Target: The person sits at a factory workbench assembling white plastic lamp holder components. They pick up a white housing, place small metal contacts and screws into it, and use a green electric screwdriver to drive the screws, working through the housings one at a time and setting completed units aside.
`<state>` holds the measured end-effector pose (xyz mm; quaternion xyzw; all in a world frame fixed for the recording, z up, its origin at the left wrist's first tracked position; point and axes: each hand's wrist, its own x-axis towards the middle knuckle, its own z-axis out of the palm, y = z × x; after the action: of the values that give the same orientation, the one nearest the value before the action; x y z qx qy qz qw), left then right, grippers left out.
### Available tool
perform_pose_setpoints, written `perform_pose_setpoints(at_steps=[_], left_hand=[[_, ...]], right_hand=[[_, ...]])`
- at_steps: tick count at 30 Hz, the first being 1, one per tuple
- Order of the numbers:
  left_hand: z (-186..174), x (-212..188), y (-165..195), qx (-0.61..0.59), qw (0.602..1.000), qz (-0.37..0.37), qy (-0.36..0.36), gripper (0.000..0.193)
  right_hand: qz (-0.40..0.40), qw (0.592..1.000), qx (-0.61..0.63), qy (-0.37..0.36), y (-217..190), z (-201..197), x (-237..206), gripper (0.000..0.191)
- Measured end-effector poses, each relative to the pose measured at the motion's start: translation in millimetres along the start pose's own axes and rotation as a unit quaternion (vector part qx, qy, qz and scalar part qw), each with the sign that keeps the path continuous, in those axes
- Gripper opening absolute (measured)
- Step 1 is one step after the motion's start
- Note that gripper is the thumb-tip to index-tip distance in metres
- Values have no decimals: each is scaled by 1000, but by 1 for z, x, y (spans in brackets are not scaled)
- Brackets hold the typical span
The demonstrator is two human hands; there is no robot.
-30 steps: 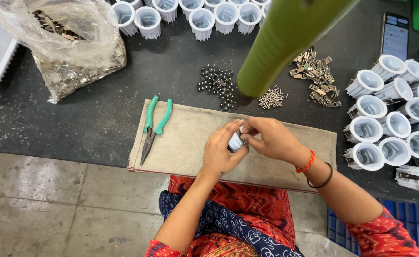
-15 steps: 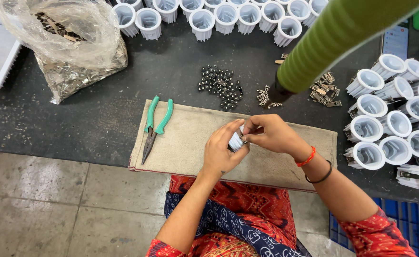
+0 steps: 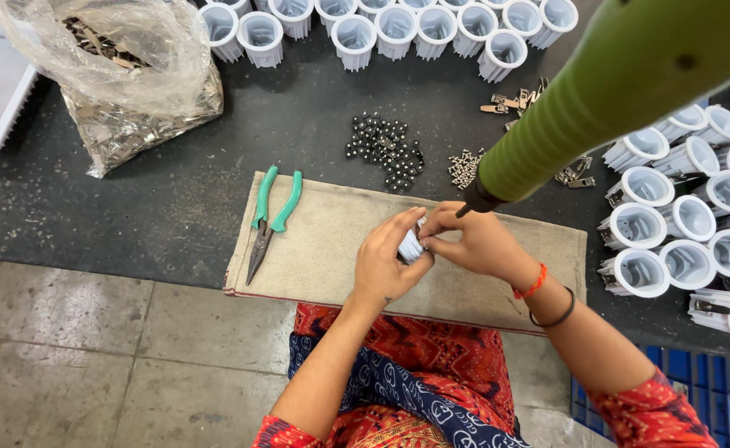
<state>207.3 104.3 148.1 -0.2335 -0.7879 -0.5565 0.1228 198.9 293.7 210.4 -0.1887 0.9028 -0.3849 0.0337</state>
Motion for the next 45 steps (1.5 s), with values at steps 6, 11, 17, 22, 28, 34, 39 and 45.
perform_pose_setpoints(at_steps=[6,11,17,22,28,34,39,45], left_hand=[[0,4,-3,-2,1000,-2,-7,60],[1,4,-5,-9,1000,-5,-10,59],[3,2,-5,12,1000,6,-5,58],[2,1,-1,0,1000,-6,-12,59],[0,1,1,-8,1000,-9,-9,60],[0,0,0,-4,1000,-3,-10,59],[1,-1,-2,0,1000,-3,-4,57],[6,-1,0,4,1000,0,-5,58]], right_hand=[[-123,988,-51,79,-1,7,-15,22],[-159,979,-96,89,2,8,-17,22],[-184,972,-114,94,-3,8,-19,20],[-154,981,-88,75,-2,6,-21,18],[-140,985,-66,81,4,9,-24,23],[-130,982,-36,135,-4,2,-20,21],[-121,922,193,312,-38,-55,-5,14],[-221,884,289,294,-101,-121,23,44]])
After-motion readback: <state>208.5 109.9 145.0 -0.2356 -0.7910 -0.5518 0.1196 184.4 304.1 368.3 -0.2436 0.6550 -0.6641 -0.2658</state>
